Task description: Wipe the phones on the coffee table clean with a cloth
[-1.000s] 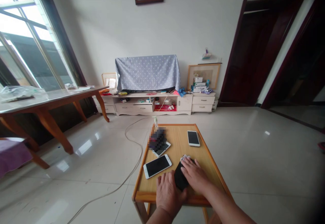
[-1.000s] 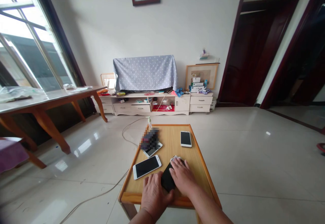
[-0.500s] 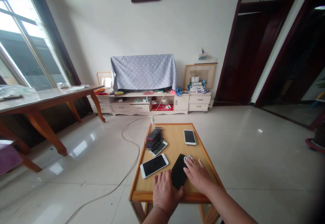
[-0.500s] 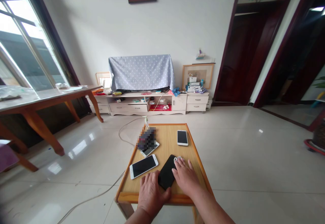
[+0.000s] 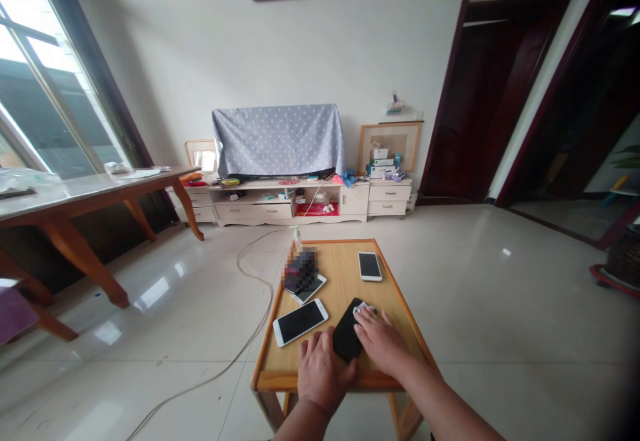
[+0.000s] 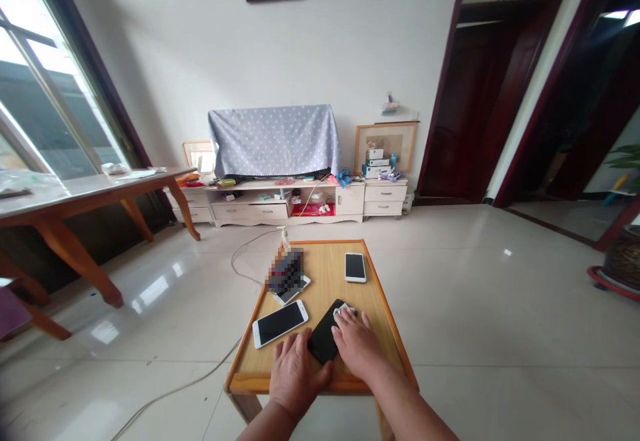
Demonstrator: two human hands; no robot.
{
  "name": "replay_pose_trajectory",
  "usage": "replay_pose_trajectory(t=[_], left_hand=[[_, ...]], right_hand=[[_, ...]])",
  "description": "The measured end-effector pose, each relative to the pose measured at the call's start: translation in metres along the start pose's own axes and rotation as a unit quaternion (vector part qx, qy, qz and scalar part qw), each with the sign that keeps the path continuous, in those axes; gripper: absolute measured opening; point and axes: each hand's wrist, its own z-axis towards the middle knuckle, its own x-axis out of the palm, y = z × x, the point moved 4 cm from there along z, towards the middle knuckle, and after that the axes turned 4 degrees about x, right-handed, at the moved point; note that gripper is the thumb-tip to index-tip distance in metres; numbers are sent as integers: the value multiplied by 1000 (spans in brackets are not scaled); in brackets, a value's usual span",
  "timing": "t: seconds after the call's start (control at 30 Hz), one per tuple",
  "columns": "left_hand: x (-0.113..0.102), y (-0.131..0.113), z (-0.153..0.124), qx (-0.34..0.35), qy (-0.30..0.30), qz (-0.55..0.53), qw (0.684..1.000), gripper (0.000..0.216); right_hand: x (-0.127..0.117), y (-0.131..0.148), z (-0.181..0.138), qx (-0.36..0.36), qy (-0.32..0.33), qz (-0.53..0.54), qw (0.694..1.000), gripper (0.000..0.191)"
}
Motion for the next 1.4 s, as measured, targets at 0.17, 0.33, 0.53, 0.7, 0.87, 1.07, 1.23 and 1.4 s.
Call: replay_pose_trajectory(t=[0.17,0.33,0.53,0.7,0.87,1.07,1.23,1.4], left_hand=[[6,4,0,14,-4,-3,1000,71],[9,5,0,17,-3,5,1000,54],[5,3,1,0,22,5,1000,51],[-2,-5,4,-2,32,5,999,55],[-1,-7,3,-10,26,25,999,53],[7,-1,3,8,26,41,999,39],[0,-9,3,-1,12,35,999,47],[2,-7,3,-8,15,30,999,54]], right_hand=[[17,25,-2,-44,29,6,999,60],[23,50,-17,-91,62,14,994,61],[8,37,-48,-104,77,16,992,59],[-4,6,-35,-45,44,10,998,62],[-3,6,-20,4,-9,3,1000,70],[16,46,-40,-108,26,38,993,57],[-8,0,-14,4,-31,15,999,64],[1,4,-12,5,-28,4,1000,67]])
